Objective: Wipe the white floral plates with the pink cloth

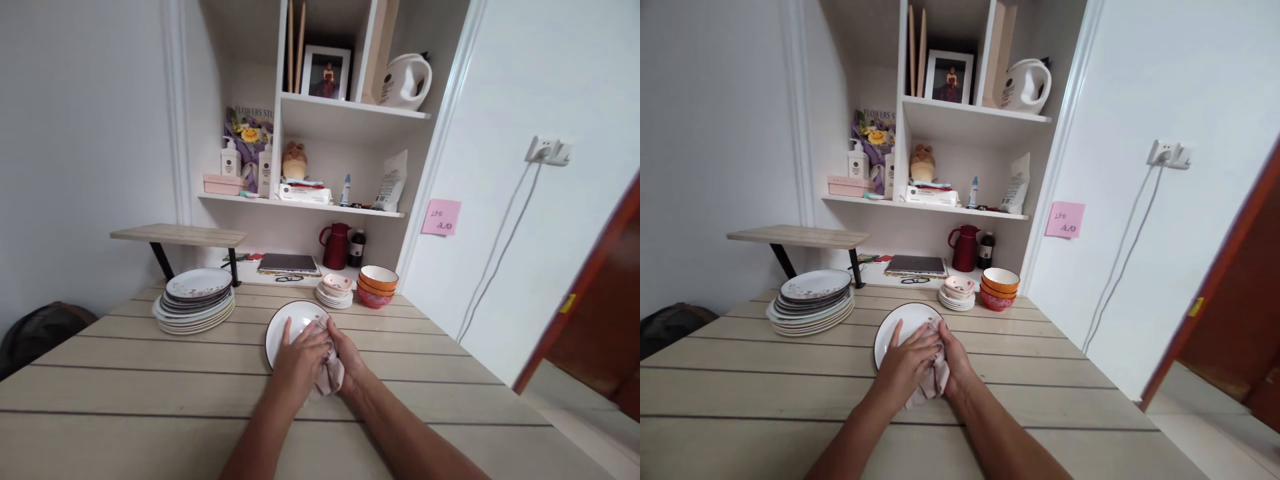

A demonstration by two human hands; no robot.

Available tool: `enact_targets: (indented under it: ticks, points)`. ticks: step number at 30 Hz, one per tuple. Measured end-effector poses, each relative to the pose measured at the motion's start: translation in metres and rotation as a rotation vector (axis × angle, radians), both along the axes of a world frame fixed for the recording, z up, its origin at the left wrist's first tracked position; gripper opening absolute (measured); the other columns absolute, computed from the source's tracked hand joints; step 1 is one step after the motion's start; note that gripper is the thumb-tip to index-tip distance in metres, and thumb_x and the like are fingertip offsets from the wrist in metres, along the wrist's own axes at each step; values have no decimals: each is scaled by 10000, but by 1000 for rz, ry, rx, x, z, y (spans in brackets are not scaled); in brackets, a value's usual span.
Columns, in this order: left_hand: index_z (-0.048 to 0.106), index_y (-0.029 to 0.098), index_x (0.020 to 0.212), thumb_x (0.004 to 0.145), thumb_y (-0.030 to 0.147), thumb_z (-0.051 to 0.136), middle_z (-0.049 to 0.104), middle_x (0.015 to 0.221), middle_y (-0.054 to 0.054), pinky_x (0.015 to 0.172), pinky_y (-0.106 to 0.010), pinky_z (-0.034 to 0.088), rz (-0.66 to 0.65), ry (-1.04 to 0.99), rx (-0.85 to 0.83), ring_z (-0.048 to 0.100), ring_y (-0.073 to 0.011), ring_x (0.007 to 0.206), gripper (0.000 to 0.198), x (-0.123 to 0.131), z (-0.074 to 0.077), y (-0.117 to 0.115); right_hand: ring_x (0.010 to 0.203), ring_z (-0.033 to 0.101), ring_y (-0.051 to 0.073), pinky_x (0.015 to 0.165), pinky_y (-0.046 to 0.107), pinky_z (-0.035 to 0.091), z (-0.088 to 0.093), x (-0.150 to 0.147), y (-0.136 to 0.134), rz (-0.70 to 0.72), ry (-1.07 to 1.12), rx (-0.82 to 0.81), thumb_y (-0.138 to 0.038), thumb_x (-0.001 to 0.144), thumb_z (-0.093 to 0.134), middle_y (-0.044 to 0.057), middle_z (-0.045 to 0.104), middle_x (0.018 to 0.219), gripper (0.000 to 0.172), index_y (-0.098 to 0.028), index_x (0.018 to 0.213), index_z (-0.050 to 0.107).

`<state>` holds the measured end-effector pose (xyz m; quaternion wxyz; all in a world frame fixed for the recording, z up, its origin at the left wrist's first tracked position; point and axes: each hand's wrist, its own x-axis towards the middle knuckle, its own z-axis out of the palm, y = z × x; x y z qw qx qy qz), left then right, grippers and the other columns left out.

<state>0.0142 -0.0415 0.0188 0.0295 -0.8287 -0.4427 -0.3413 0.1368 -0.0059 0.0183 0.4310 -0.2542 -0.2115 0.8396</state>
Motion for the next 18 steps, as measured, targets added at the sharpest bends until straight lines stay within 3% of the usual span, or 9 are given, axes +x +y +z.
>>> enact_targets:
  ticks: [10, 14, 18]
  points:
    - [635, 334, 1143, 916, 179, 482, 596, 1364, 25, 1184, -635, 40, 90, -15, 66, 455, -226, 1344, 315, 1, -3, 6, 778, 719, 182, 715, 286, 564, 1, -8, -4, -139, -17, 44, -495, 918, 526, 93, 746, 883, 428, -124, 1103, 632]
    - [611, 313, 1190, 918, 170, 472, 581, 1383, 5, 1177, -644, 69, 215, -17, 115, 446, -246, 1351, 337, 0, -3, 9, 915, 713, 198, 875, 335, 539, -1, -13, -4, -139, 30, 150, -432, 914, 560, 111, 744, 1023, 406, -124, 1174, 613]
    - [599, 272, 1238, 933, 179, 437, 545, 1420, -35, 1174, -632, 104, 393, 2, 167, 437, -282, 1355, 358, -8, -2, 9, 881, 722, 212, 905, 381, 533, -8, -20, 2, -240, 30, 142, -357, 900, 592, 109, 756, 997, 353, -120, 1160, 616]
